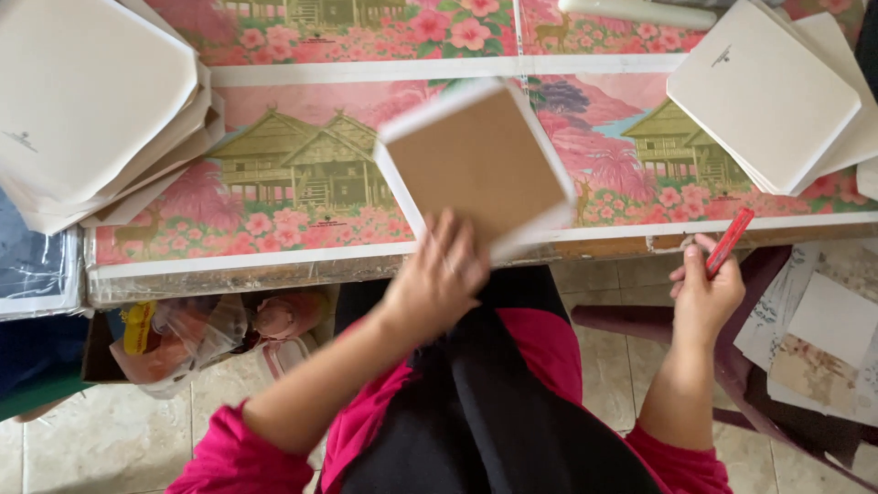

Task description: The person assembles books by placing a white cover onto a brown cardboard backing and pressing the edges with a red tool. They repeat this process for multiple items, stacking the finished books on the table.

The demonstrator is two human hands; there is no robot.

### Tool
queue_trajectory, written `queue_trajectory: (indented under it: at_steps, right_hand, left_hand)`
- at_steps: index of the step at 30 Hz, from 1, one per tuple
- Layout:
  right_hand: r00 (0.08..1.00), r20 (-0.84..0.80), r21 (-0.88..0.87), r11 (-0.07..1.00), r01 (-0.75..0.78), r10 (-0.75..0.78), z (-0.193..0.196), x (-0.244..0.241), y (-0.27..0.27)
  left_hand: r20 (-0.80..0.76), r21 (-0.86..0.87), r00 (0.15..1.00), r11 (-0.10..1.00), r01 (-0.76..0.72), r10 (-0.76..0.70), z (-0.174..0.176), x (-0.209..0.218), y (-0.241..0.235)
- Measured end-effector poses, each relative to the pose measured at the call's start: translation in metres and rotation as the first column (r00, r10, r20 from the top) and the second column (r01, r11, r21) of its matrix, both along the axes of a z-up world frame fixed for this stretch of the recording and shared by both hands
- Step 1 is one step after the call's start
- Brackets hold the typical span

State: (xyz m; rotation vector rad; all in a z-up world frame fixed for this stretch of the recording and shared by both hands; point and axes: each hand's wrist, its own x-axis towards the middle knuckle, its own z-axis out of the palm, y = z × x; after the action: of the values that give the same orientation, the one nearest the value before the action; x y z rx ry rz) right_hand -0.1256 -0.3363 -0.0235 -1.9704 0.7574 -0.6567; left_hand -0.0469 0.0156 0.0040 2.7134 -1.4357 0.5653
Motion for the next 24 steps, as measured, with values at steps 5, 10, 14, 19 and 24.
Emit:
queue_trajectory:
  at_steps: [5,10,14,19,24]
  right_hand:
    - [1.0,0.014,0.028,1.0,-0.004,0.004,0.007,-0.009,0.011]
    - [0.993,0.117,0.131,0.991,-0.017,0.002,0.019,-0.009,0.027]
    - [0.991,0.131,0.298,0.954,-0.025,-0.015,0.018,-0.009,0.038]
    - [0.976,0.097,0.427,0.894,0.135,-0.194,0.012,-0.01,0.05]
    - [0.93,0.137,0.759,0.639,0.122,-0.34,-0.019,-0.011,0.093]
  left_hand:
    - [0.16,-0.327,0.982,0.944,-0.041,0.098,0.027,0.026,0.026]
    - [-0.473,-0.769,0.847,0.355,-0.531,0.243,0.093,0.07,0.044]
    - [-0.643,-0.765,0.763,0.103,-0.636,-0.066,0.114,0.077,0.043]
    - [-0.26,-0.834,0.923,0.415,-0.363,0.284,0.098,0.053,0.009]
    - [-0.142,-0.397,0.975,0.912,0.103,-0.171,0.041,-0.015,-0.072]
